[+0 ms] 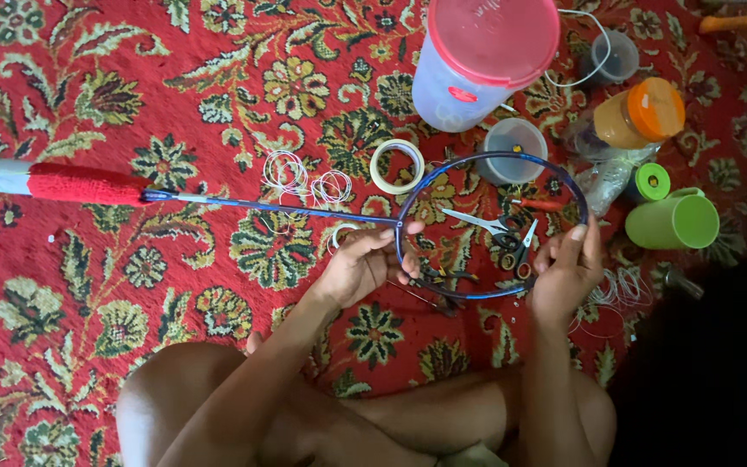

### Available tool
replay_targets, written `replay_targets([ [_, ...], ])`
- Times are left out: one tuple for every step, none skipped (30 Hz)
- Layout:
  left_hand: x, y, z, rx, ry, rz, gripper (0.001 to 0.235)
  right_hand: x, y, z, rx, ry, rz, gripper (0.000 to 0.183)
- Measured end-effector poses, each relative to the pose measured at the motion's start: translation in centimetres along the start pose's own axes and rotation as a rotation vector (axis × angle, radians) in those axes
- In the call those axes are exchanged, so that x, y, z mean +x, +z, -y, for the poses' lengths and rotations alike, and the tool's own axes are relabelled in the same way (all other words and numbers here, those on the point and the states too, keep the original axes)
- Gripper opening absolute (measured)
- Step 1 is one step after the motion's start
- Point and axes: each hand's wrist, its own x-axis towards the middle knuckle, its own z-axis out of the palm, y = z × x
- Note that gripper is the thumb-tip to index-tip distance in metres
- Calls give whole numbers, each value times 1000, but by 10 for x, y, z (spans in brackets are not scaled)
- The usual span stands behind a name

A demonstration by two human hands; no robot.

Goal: The person sits on a rug and assembles a fishing net by threading a white string through a blue circular hoop. They use a small tool to pull the string through the hoop and secure it with a knot. The person also handles a container of black beads and a roll of tape.

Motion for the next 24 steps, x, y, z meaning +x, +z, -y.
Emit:
replay_targets([
  [0, 0, 0, 0, 3, -2, 48, 0, 0, -1, 1, 0, 3, 34],
  [0, 0, 0, -4, 2, -3, 46, -1, 0, -2, 11, -14, -2, 34],
  [1, 0, 0, -8, 1, -5, 45, -1, 0, -2, 21, -27, -8, 34],
  [1, 1, -1, -9, 2, -6, 45, 0, -1, -5, 21, -27, -6, 34],
  [0, 2, -1, 0, 6, -9, 45, 0, -3, -8, 25, -37, -10, 34],
  [0, 3, -3, 9, 10, -12, 46, 0, -4, -11, 28, -47, -14, 35],
  [3, -4, 1, 8, 11, -13, 46, 0, -4, -10, 28, -47, -13, 35],
  [5, -10, 4, -5, 11, -31, 47, -1, -4, -10, 14, -59, -4, 36],
  [8, -17, 7, -18, 11, -49, 48, -1, -4, -10, -1, -72, 4, 36],
  [8, -15, 5, -17, 11, -48, 48, -1, -5, -11, 0, -73, 4, 36],
  [8, -13, 4, -21, 16, -80, 46, -2, -5, -13, -2, -83, -1, 36],
  [8, -12, 2, -26, 21, -112, 44, -2, -5, -14, -3, -93, -6, 36],
  [7, -10, -1, -25, 22, -111, 44, -3, -3, -13, -2, -94, -6, 36],
  [7, -8, -3, -12, 24, -131, 44, -5, -2, -12, 3, -98, -5, 37],
  [7, -6, -5, 1, 25, -151, 43, -6, -1, -10, 9, -102, -3, 37],
  [5, -2, -7, 4, 25, -148, 43, -6, 1, -8, 11, -104, -5, 37],
  [4, 1, -10, 29, 43, -169, 41, -7, 2, -6, 0, -107, -5, 36],
  [3, 5, -12, 56, 61, -188, 40, -7, 3, -3, -11, -112, -7, 36],
  [4, 2, -11, 60, 61, -183, 40, -7, 5, -3, -8, -115, -11, 36],
  [6, 0, -10, 66, 75, -193, 40, -7, 5, -2, 7, -108, -23, 36],
  [8, -3, -8, 72, 89, -202, 40, -6, 6, -2, 23, -101, -36, 35],
  [8, -2, -8, 74, 86, -197, 40, -6, 7, -1, 23, -104, -41, 35],
  [8, -1, -8, 106, 96, -208, 40, -6, 7, 0, -8, -106, -25, 35],
  [7, 0, -8, 137, 102, -219, 41, -6, 7, 1, -40, -107, -10, 35],
])
